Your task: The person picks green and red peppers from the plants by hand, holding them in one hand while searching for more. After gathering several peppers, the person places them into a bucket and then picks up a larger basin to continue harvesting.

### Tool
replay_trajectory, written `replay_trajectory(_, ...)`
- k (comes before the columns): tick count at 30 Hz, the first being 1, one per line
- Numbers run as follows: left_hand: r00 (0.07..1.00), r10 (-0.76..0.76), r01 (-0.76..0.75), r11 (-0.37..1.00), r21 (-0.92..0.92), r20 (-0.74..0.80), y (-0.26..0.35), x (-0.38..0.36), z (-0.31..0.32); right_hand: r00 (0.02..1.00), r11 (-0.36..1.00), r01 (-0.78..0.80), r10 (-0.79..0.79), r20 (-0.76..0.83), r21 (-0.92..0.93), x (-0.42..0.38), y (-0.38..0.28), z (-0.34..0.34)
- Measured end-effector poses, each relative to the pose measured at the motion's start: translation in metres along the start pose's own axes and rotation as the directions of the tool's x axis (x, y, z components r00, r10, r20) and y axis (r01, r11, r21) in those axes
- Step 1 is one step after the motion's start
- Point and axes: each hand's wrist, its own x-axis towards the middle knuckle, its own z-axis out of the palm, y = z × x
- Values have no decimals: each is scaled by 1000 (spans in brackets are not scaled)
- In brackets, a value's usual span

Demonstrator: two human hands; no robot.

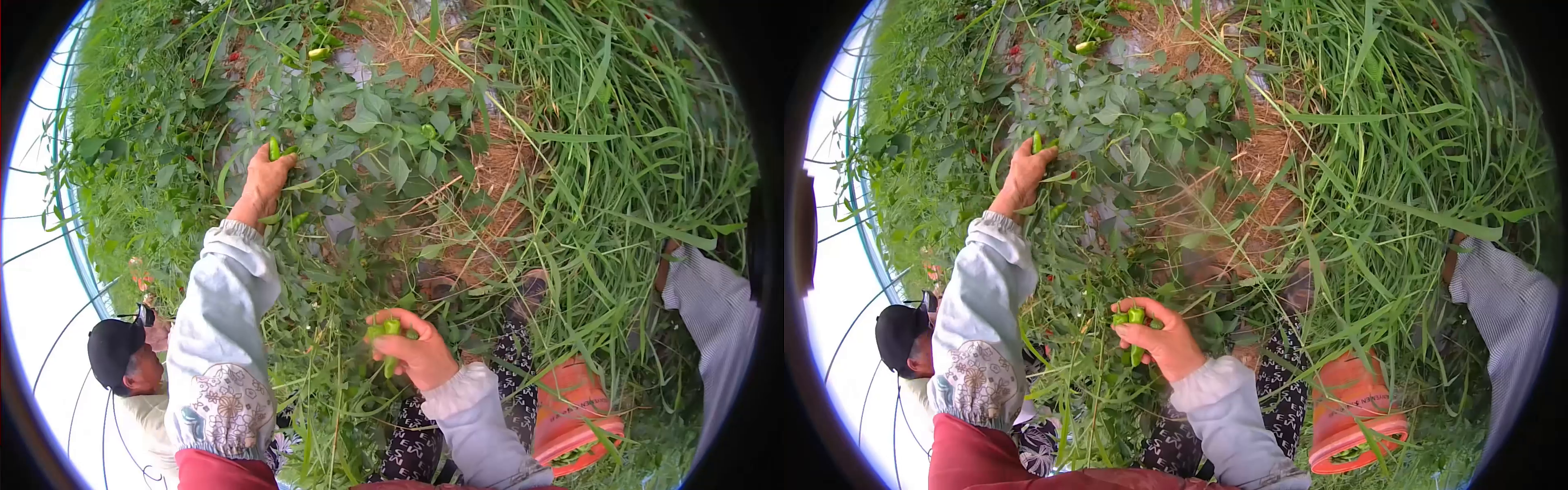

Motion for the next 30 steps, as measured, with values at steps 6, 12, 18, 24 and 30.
replay_trajectory(6,993,-53,10,927,-375,-105,-10,-29,-2,1000,1000,20,-20,-6,-18,0,3,1)
replay_trajectory(12,965,220,-237,964,-116,-140,-20,-34,0,999,999,22,-23,-32,-34,3,8,2)
replay_trajectory(18,844,450,-496,862,-103,-291,0,-61,7,998,999,34,-35,-56,-16,4,5,5)
replay_trajectory(24,874,335,-411,897,-164,-353,24,-122,-23,997,997,67,-65,-51,36,5,8,0)
replay_trajectory(30,750,640,-647,655,390,167,6,-217,-11,977,974,172,-150,-151,149,1,-4,2)
